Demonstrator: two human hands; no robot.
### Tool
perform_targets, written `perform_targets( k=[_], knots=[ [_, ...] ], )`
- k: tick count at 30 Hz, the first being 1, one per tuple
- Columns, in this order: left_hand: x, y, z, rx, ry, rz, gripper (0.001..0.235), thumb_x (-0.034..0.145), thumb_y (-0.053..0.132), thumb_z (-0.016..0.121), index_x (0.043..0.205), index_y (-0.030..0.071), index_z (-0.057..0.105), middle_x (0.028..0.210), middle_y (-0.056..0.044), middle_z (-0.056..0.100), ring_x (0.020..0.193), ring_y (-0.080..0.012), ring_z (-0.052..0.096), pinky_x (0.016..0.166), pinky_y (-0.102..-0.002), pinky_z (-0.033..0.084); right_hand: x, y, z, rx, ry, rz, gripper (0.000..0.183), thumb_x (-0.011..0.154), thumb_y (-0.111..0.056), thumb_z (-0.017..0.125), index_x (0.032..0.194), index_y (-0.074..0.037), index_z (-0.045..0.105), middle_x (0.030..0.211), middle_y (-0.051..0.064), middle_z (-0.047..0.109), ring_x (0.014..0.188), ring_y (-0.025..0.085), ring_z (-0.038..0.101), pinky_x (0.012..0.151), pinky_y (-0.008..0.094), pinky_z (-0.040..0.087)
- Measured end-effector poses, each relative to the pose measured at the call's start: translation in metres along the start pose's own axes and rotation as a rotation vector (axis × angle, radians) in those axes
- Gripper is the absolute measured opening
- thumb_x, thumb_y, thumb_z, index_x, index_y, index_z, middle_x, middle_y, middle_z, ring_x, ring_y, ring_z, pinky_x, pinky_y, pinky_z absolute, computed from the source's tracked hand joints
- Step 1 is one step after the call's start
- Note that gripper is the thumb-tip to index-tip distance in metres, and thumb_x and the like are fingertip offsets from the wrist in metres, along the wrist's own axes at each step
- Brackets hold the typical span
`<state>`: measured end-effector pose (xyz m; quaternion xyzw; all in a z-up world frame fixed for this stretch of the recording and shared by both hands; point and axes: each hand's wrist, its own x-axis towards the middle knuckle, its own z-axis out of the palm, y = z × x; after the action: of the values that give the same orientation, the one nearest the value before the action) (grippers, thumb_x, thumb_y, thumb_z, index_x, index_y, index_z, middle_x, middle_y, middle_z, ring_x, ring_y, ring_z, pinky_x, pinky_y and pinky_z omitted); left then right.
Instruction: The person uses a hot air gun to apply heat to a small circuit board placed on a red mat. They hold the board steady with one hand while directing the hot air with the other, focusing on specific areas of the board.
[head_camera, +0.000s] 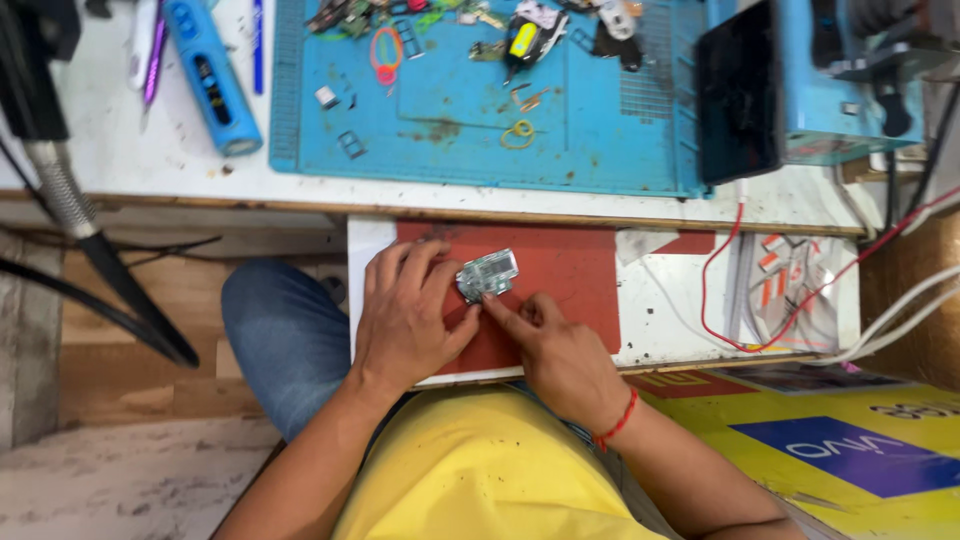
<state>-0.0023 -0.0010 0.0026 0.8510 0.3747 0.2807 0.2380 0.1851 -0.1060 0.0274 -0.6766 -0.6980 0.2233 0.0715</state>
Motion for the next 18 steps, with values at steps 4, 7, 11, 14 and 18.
perform_targets(
  k=[4,7,11,14,18],
  knots=[
    [-0.003,0.001,0.004,0.006,0.008,-0.015,0.047,0.072,0.028,0.083,0.110,0.004,0.068,0.125,-0.013,0.060,0.120,-0.0351,0.051,0.102,-0.051,0.039,0.013,0.013,-0.004,0.025,0.127,0.068,0.056,0.088,-0.002,0.060,0.141,-0.020,0.060,0.105,0.014,0.063,0.072,0.037,0.067,0.060,0.048,0.055],
    [-0.003,-0.002,0.004,0.009,0.012,0.004,0.048,0.073,0.027,0.082,0.111,0.003,0.067,0.126,-0.013,0.059,0.121,-0.0353,0.050,0.105,-0.051,0.039,0.002,0.010,-0.002,0.063,0.046,-0.011,0.065,0.080,0.001,0.060,0.141,-0.020,0.059,0.106,0.015,0.063,0.074,0.039,0.068,0.060,0.048,0.055],
    [-0.006,0.000,0.006,0.002,0.012,0.004,0.047,0.075,0.028,0.082,0.112,0.003,0.067,0.126,-0.012,0.058,0.121,-0.0352,0.050,0.105,-0.051,0.038,-0.003,0.015,-0.005,0.068,0.093,0.034,0.065,0.081,0.004,0.058,0.142,-0.019,0.058,0.110,0.017,0.063,0.074,0.040,0.067,0.062,0.049,0.055],
    [0.000,-0.002,0.001,0.018,0.014,0.013,0.045,0.074,0.027,0.082,0.110,0.004,0.067,0.125,-0.012,0.058,0.120,-0.0353,0.050,0.104,-0.051,0.038,0.004,0.013,-0.006,0.090,0.089,0.003,0.066,0.079,0.004,0.058,0.142,-0.019,0.057,0.109,0.017,0.064,0.073,0.040,0.067,0.061,0.048,0.056],
    [-0.005,0.002,0.007,0.026,0.011,0.005,0.045,0.075,0.027,0.082,0.110,0.003,0.067,0.125,-0.013,0.058,0.121,-0.0345,0.051,0.105,-0.051,0.038,0.001,0.013,-0.009,0.096,0.149,0.101,0.062,0.085,0.003,0.058,0.144,-0.017,0.057,0.106,0.017,0.063,0.075,0.040,0.067,0.064,0.049,0.054]
  ],
)
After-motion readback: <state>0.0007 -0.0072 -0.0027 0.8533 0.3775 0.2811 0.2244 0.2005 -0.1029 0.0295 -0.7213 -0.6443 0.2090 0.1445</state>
